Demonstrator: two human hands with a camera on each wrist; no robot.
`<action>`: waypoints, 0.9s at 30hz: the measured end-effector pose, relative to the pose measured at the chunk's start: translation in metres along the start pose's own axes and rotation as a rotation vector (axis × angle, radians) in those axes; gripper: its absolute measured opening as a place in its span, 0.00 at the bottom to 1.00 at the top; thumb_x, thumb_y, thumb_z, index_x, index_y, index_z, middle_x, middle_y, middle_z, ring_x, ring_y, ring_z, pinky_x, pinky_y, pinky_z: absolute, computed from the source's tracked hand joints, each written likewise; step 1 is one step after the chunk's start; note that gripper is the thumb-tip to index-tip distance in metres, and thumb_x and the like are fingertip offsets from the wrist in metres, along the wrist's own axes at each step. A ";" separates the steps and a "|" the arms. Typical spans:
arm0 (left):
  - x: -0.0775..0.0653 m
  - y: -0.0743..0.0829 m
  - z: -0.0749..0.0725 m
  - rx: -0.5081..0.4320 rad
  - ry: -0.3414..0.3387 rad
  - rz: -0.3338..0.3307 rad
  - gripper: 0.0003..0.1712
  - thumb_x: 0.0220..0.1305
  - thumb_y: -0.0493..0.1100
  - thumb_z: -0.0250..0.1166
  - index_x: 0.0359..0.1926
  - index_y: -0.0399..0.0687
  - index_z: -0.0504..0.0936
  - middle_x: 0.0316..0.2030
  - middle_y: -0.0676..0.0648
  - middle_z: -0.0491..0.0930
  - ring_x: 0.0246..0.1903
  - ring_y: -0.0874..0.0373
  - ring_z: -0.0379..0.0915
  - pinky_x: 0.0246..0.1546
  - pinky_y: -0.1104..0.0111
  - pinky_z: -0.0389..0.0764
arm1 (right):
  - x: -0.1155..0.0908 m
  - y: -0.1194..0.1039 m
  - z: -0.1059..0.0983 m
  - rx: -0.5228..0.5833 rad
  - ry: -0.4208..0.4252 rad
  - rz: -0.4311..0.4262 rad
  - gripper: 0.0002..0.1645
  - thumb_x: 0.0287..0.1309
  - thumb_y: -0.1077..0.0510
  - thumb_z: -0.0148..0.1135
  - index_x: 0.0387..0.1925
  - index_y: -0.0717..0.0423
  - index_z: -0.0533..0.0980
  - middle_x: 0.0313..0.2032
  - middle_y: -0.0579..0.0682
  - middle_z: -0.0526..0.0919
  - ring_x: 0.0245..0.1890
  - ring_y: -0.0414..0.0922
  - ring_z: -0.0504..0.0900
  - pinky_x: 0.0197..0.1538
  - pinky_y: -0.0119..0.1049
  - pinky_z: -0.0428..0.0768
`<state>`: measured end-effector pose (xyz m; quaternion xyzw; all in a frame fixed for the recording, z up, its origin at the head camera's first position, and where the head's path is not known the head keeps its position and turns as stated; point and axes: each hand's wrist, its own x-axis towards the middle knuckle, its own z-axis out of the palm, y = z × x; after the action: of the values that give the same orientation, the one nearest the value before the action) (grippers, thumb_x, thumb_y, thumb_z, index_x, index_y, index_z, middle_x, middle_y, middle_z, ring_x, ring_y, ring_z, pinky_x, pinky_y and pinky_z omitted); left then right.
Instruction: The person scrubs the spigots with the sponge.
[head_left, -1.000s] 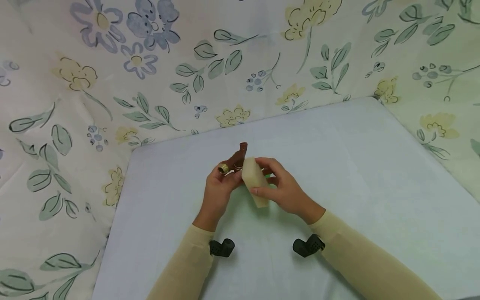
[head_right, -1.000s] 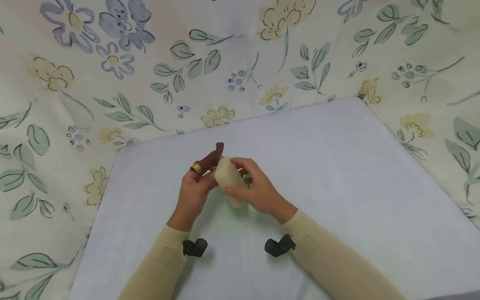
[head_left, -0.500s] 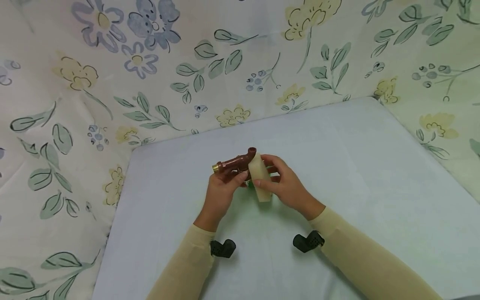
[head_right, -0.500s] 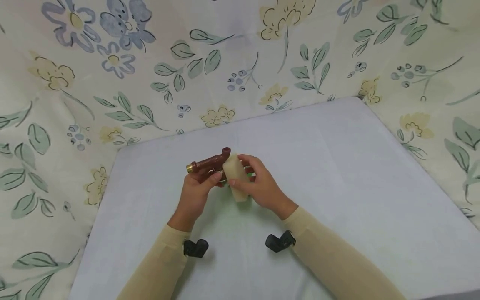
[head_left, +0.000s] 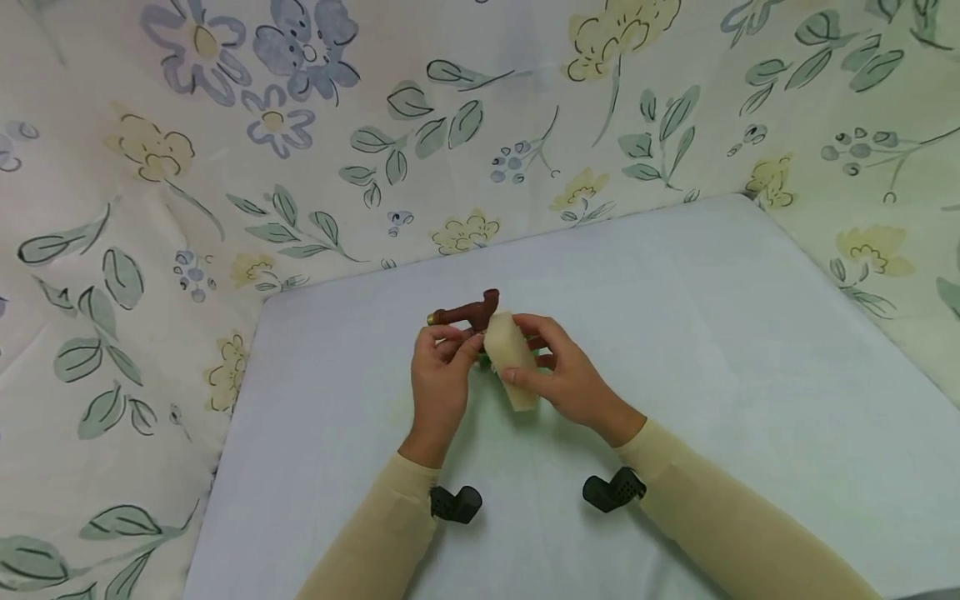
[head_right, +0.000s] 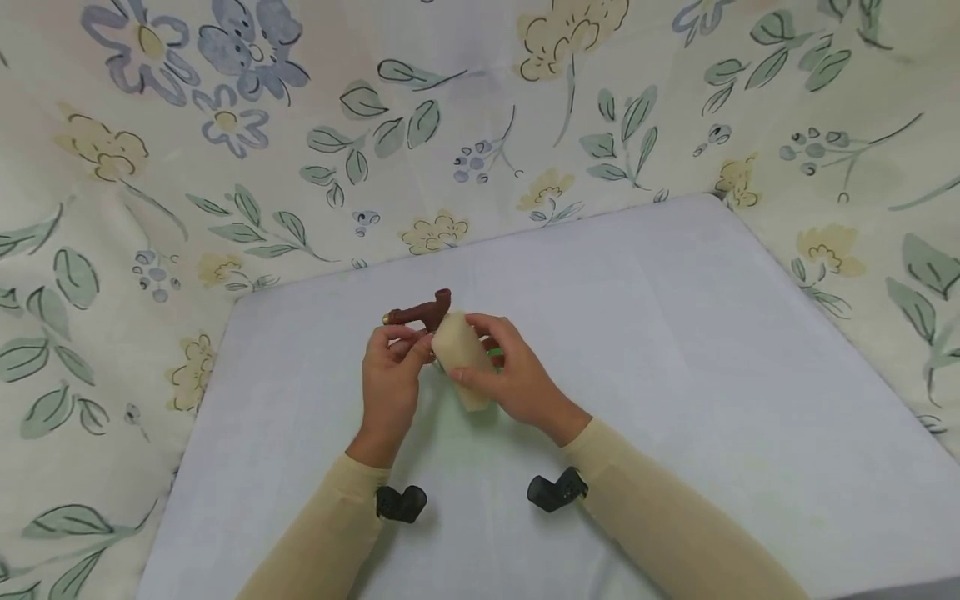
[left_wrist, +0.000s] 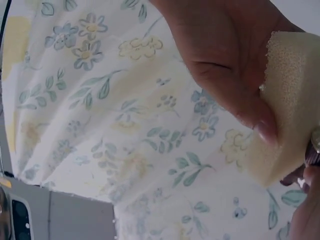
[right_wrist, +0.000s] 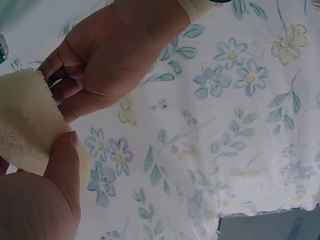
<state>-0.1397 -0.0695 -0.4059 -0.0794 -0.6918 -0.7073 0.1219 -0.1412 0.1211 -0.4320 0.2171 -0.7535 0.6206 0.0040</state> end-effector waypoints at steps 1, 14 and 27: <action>-0.001 -0.001 0.000 -0.031 0.000 0.004 0.22 0.61 0.33 0.66 0.47 0.28 0.63 0.40 0.37 0.82 0.39 0.41 0.79 0.35 0.63 0.82 | 0.000 0.000 0.000 -0.006 0.003 -0.004 0.39 0.56 0.45 0.68 0.67 0.34 0.61 0.58 0.39 0.68 0.53 0.47 0.69 0.49 0.52 0.74; 0.012 -0.019 -0.013 -0.237 -0.089 -0.115 0.29 0.57 0.34 0.70 0.59 0.47 0.72 0.46 0.34 0.77 0.47 0.44 0.77 0.46 0.58 0.80 | 0.004 -0.003 0.000 0.048 0.020 -0.062 0.39 0.55 0.52 0.70 0.66 0.37 0.62 0.58 0.42 0.70 0.53 0.51 0.70 0.50 0.49 0.75; 0.013 -0.014 -0.010 -0.570 -0.110 -0.194 0.27 0.57 0.27 0.67 0.58 0.31 0.70 0.47 0.37 0.73 0.46 0.44 0.76 0.48 0.52 0.78 | 0.003 -0.044 0.007 0.115 0.130 -0.153 0.41 0.52 0.70 0.68 0.65 0.63 0.59 0.58 0.54 0.67 0.52 0.55 0.67 0.54 0.51 0.73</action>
<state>-0.1554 -0.0806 -0.4155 -0.0822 -0.4754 -0.8759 -0.0109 -0.1275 0.1079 -0.3915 0.2331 -0.6961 0.6733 0.0881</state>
